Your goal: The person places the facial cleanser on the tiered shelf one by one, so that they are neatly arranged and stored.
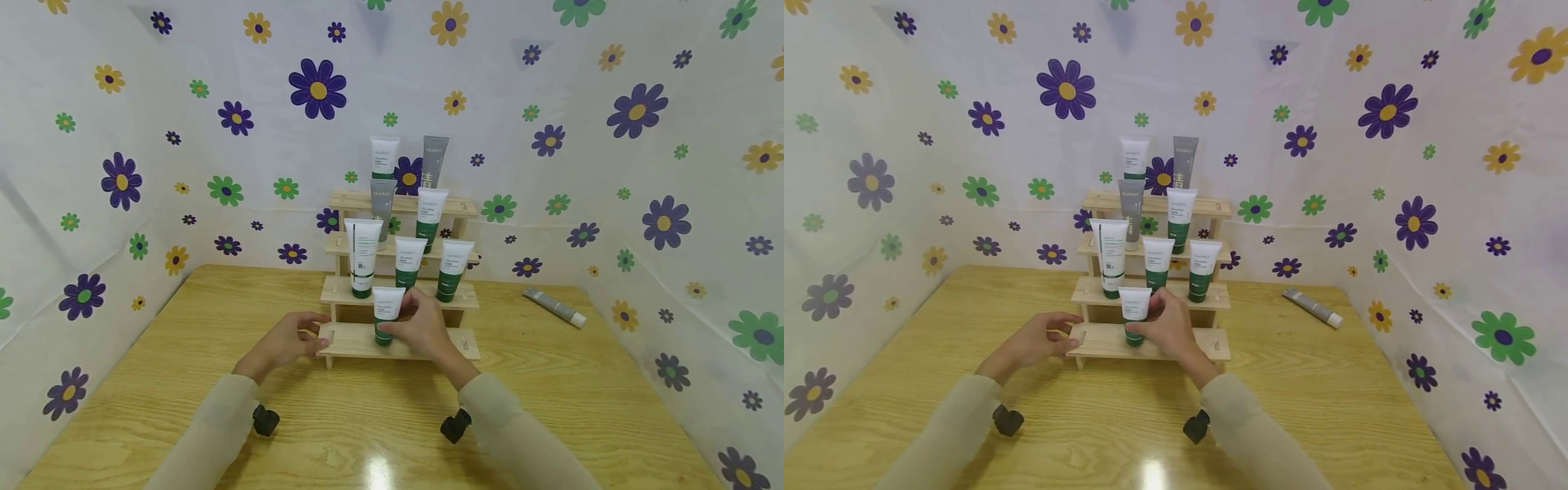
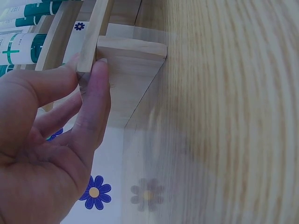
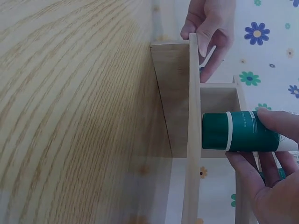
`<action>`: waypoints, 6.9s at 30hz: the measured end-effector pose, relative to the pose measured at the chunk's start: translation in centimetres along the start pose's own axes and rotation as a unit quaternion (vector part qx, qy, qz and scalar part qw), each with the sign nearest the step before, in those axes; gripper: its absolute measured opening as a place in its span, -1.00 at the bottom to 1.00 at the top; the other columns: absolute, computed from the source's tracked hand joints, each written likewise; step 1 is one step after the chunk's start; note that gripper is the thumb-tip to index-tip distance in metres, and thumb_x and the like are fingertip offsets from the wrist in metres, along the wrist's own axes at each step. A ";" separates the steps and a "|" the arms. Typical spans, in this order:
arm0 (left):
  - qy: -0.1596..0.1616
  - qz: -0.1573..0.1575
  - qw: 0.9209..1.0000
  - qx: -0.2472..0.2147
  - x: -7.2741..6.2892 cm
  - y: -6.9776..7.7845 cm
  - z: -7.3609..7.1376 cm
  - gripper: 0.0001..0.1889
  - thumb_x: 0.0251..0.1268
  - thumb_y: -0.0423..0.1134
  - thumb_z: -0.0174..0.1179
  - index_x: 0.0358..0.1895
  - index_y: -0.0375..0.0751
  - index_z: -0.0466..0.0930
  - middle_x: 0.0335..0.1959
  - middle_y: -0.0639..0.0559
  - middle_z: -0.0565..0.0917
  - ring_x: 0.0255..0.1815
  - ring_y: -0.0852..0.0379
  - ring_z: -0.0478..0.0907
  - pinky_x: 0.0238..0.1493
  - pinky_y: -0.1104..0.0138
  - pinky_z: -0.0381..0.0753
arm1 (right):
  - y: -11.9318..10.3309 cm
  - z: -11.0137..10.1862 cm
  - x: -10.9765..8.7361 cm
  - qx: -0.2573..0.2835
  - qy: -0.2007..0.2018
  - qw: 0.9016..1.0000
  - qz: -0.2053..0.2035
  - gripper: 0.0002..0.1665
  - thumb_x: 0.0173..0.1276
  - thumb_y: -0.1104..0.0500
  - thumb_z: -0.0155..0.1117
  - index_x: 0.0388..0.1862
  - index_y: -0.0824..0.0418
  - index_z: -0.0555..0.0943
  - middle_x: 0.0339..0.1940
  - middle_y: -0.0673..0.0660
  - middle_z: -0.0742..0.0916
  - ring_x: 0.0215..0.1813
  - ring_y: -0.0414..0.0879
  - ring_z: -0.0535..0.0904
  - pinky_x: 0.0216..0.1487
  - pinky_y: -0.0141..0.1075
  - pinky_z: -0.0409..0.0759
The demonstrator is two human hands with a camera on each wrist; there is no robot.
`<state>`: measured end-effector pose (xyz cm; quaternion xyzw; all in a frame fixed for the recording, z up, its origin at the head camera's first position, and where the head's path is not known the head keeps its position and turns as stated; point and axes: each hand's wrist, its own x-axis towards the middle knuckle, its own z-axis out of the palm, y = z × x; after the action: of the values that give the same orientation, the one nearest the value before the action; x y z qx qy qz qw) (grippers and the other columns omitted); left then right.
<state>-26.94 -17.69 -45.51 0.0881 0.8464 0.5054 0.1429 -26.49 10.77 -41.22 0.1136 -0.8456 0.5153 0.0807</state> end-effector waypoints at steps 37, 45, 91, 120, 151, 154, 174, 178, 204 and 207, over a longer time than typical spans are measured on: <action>0.004 0.003 1.000 -0.003 -0.1 0.0 0.1 -0.47 0.42 -0.30 0.33 0.41 -0.25 0.47 0.13 -0.27 0.63 -0.16 0.08 0.71 -0.08 0.19 0.81 | 0.6 0.6 -0.3 0.003 -0.024 1.000 -0.019 -0.53 0.05 0.21 0.71 -0.20 0.23 0.57 -0.08 0.16 0.76 -0.06 -0.03 0.75 0.02 -0.19 0.72; 0.006 -0.002 1.000 -0.001 -0.1 0.0 0.1 -0.47 0.41 -0.29 0.34 0.41 -0.23 0.48 0.13 -0.25 0.63 -0.16 0.09 0.71 -0.08 0.21 0.81 | 0.3 0.6 -0.4 -0.002 -0.028 0.999 -0.017 -0.52 0.05 0.22 0.71 -0.18 0.23 0.57 -0.09 0.16 0.75 -0.07 -0.04 0.75 0.01 -0.19 0.74; 0.009 0.002 1.000 0.003 -0.2 0.2 0.2 -0.48 0.40 -0.28 0.35 0.39 -0.25 0.50 0.09 -0.23 0.64 -0.18 0.11 0.70 -0.09 0.19 0.81 | 14.1 -24.4 2.7 -0.323 -0.047 0.945 0.013 -0.65 0.39 0.26 0.29 -0.05 0.59 0.61 -0.08 0.56 0.71 -0.04 0.43 0.66 0.01 0.22 0.67; 0.009 0.009 1.000 0.004 -0.2 0.2 0.0 -0.48 0.41 -0.31 0.34 0.39 -0.26 0.49 0.08 -0.23 0.65 -0.19 0.11 0.71 -0.10 0.19 0.81 | 17.0 -27.1 2.1 -0.387 -0.098 0.909 0.122 -0.53 0.25 0.52 0.26 0.17 0.57 0.57 0.18 0.61 0.61 0.18 0.53 0.54 0.17 0.32 0.58; 0.010 0.005 1.000 0.006 -0.2 0.3 0.1 -0.47 0.40 -0.30 0.34 0.39 -0.25 0.49 0.07 -0.22 0.64 -0.17 0.11 0.71 -0.09 0.19 0.81 | 15.9 -26.6 3.1 -0.353 -0.168 0.920 0.015 -0.61 0.15 0.33 0.50 -0.10 0.56 0.65 -0.17 0.45 0.79 -0.08 0.34 0.72 0.10 0.27 0.62; 0.009 0.006 1.000 0.006 -0.2 0.3 0.0 -0.47 0.40 -0.29 0.34 0.39 -0.25 0.48 0.07 -0.22 0.64 -0.17 0.11 0.71 -0.09 0.20 0.81 | 15.2 -26.5 3.2 -0.330 -0.180 0.927 0.013 -0.58 0.20 0.31 0.50 -0.06 0.58 0.63 -0.12 0.49 0.78 -0.05 0.34 0.72 0.02 0.19 0.70; 0.008 0.008 1.000 0.004 -0.1 0.3 0.0 -0.48 0.41 -0.32 0.33 0.39 -0.27 0.48 0.06 -0.22 0.63 -0.18 0.11 0.71 -0.09 0.20 0.81 | 11.8 -25.9 2.3 -0.111 -0.264 0.957 0.049 -0.48 0.45 0.38 0.28 0.27 0.64 0.39 0.15 0.69 0.60 0.06 0.26 0.72 -0.04 0.00 0.81; 0.007 0.005 1.000 0.001 -0.1 0.4 0.1 -0.48 0.40 -0.33 0.34 0.39 -0.27 0.49 0.05 -0.22 0.63 -0.18 0.10 0.71 -0.10 0.19 0.82 | 11.3 -25.6 2.2 -0.098 -0.269 0.957 0.038 -0.45 0.48 0.35 0.27 0.32 0.64 0.37 0.18 0.68 0.59 0.09 0.29 0.72 -0.02 -0.02 0.81; 0.009 0.010 1.000 0.009 -0.2 0.4 -0.1 -0.47 0.41 -0.29 0.34 0.39 -0.27 0.48 0.06 -0.22 0.64 -0.18 0.10 0.71 -0.10 0.19 0.81 | 7.8 -22.2 2.1 -0.090 -0.268 0.959 -0.004 -0.33 0.42 0.25 0.38 0.42 0.42 0.40 0.23 0.43 0.68 0.22 0.28 0.67 0.08 -0.14 0.76; 0.009 0.009 1.000 0.006 -0.2 0.3 -0.1 -0.47 0.40 -0.29 0.34 0.39 -0.27 0.48 0.06 -0.22 0.65 -0.18 0.10 0.71 -0.11 0.19 0.81 | 7.6 -21.6 1.9 -0.097 -0.264 0.960 -0.006 -0.37 0.40 0.23 0.40 0.38 0.35 0.45 0.21 0.35 0.71 0.21 0.21 0.68 0.12 -0.11 0.74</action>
<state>-26.84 -17.72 -45.18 0.0922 0.8499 0.5022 0.1303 -29.97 33.14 -37.34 0.2421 -0.8822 0.3819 -0.1313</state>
